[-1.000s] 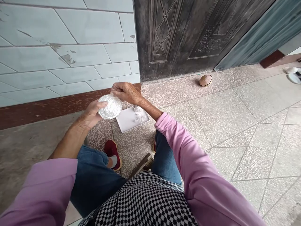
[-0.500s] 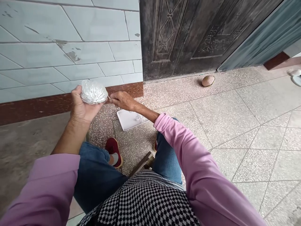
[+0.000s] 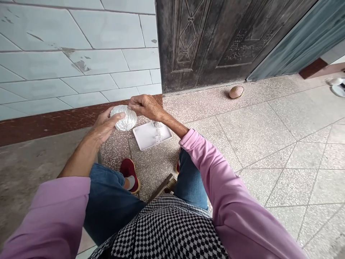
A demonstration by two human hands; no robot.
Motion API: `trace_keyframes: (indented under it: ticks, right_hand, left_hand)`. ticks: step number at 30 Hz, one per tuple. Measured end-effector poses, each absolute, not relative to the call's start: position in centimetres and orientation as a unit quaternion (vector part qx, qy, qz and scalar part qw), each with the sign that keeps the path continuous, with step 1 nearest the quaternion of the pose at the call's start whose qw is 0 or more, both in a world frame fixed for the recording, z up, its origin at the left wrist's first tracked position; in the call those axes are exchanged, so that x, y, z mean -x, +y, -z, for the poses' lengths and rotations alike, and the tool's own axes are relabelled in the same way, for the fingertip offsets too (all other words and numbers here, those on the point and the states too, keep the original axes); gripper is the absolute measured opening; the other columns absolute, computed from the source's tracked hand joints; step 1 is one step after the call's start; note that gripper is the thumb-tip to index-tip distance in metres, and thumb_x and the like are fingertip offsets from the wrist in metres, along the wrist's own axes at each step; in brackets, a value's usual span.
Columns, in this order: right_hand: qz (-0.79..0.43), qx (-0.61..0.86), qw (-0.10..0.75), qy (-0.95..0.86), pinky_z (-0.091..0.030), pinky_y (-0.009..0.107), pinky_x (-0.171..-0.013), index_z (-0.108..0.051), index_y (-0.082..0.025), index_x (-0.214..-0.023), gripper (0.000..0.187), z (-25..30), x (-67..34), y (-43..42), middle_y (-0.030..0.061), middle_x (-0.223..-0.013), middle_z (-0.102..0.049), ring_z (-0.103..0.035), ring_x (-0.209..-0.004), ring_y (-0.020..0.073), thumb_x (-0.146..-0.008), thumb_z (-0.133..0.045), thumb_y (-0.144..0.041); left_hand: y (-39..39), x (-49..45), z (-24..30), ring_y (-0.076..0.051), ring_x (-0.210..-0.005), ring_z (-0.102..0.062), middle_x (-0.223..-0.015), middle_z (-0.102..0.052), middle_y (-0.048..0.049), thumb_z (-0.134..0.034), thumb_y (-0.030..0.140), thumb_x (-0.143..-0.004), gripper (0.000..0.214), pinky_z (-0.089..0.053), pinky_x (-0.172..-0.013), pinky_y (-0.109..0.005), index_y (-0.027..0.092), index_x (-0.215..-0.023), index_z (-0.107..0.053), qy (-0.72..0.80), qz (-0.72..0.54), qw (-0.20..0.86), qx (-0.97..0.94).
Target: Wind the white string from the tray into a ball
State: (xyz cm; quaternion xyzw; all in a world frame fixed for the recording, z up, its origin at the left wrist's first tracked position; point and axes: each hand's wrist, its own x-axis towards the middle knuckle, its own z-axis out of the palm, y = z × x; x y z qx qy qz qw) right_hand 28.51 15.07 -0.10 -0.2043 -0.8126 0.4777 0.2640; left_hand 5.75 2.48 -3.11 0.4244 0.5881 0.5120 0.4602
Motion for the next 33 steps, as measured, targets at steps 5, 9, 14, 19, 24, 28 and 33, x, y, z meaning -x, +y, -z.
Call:
trace_keyframes:
  ticks: [5,9,14,19,24,28,33]
  right_hand:
    - [-0.423,0.202,0.249,-0.848,-0.042,0.035,-0.089,-0.047,-0.026,-0.083,0.052,-0.8,-29.1,14.2,-0.0012,-0.085,-0.054,-0.047,-0.088,0.0174,-0.126,-0.076,-0.021]
    - [-0.42,0.21,0.242,-0.849,-0.043,0.035,-0.092,-0.046,-0.026,-0.086,0.051,-1.2,-29.2,13.6,-0.0012,-0.086,-0.057,-0.048,-0.088,0.0176,-0.127,-0.075,-0.018]
    - [-0.438,0.227,0.244,-0.835,-0.04,0.035,-0.087,-0.052,-0.025,-0.086,0.047,-1.0,-29.1,14.1,-0.0033,-0.083,-0.053,-0.048,-0.089,0.0165,-0.126,-0.076,-0.02]
    - [-0.53,0.236,0.289,-0.762,-0.036,0.038,-0.082,-0.053,-0.027,-0.084,0.053,0.1,-28.4,15.5,-0.0045,-0.078,-0.046,-0.046,-0.088,0.0158,-0.126,-0.078,-0.046]
    - [-0.549,0.254,0.309,-0.734,-0.039,0.033,-0.08,-0.055,-0.025,-0.085,0.044,1.6,-27.2,16.1,-0.0056,-0.075,-0.045,-0.047,-0.084,0.0156,-0.121,-0.08,-0.035]
    - [-0.523,0.269,0.309,-0.748,-0.04,0.029,-0.076,-0.054,-0.024,-0.088,0.046,2.3,-26.3,16.1,-0.0038,-0.078,-0.049,-0.048,-0.082,0.0169,-0.123,-0.083,-0.031]
    - [-0.509,0.28,0.297,-0.758,-0.043,0.028,-0.077,-0.053,-0.024,-0.088,0.045,2.5,-25.3,15.4,-0.003,-0.078,-0.052,-0.051,-0.083,0.0179,-0.126,-0.076,-0.019]
  left_hand:
    - [1.5,-7.0,1.9,-0.039,-0.123,-0.078,-0.113,-0.085,-0.0099,-0.125,0.074,-0.066,0.1,-0.065,-0.091,-0.044,0.018,-0.137,-0.084,0.586,-0.446,0.552,-0.393]
    - [1.6,-7.0,2.4,-0.04,-0.129,-0.077,-0.116,-0.084,-0.0101,-0.127,0.072,-0.068,0.104,-0.063,-0.1,-0.046,0.015,-0.144,-0.082,0.557,-0.457,0.559,-0.411]
    - [1.8,-7.2,2.4,-0.035,-0.118,-0.078,-0.12,-0.085,-0.0112,-0.122,0.069,-0.072,0.094,-0.061,-0.089,-0.043,0.016,-0.14,-0.083,0.57,-0.449,0.56,-0.4]
    - [1.6,-7.9,1.1,-0.046,-0.124,-0.084,-0.115,-0.087,-0.0156,-0.113,0.072,-0.059,0.083,-0.072,-0.089,-0.048,0.021,-0.119,-0.086,0.537,-0.483,0.575,-0.385]
    - [1.4,-8.6,0.8,-0.06,-0.151,-0.077,-0.113,-0.086,-0.02,-0.11,0.098,-0.058,0.1,-0.076,-0.109,-0.068,0.023,-0.118,-0.081,0.516,-0.517,0.569,-0.377]
    - [1.8,-8.9,1.0,-0.06,-0.157,-0.071,-0.116,-0.085,-0.0204,-0.115,0.089,-0.059,0.102,-0.071,-0.115,-0.066,0.02,-0.123,-0.075,0.511,-0.516,0.58,-0.369]
    - [2.3,-8.0,0.7,-0.053,-0.166,-0.061,-0.145,-0.084,-0.0187,-0.116,0.086,-0.058,0.107,-0.067,-0.113,-0.057,0.022,-0.131,-0.072,0.476,-0.618,0.531,-0.331]
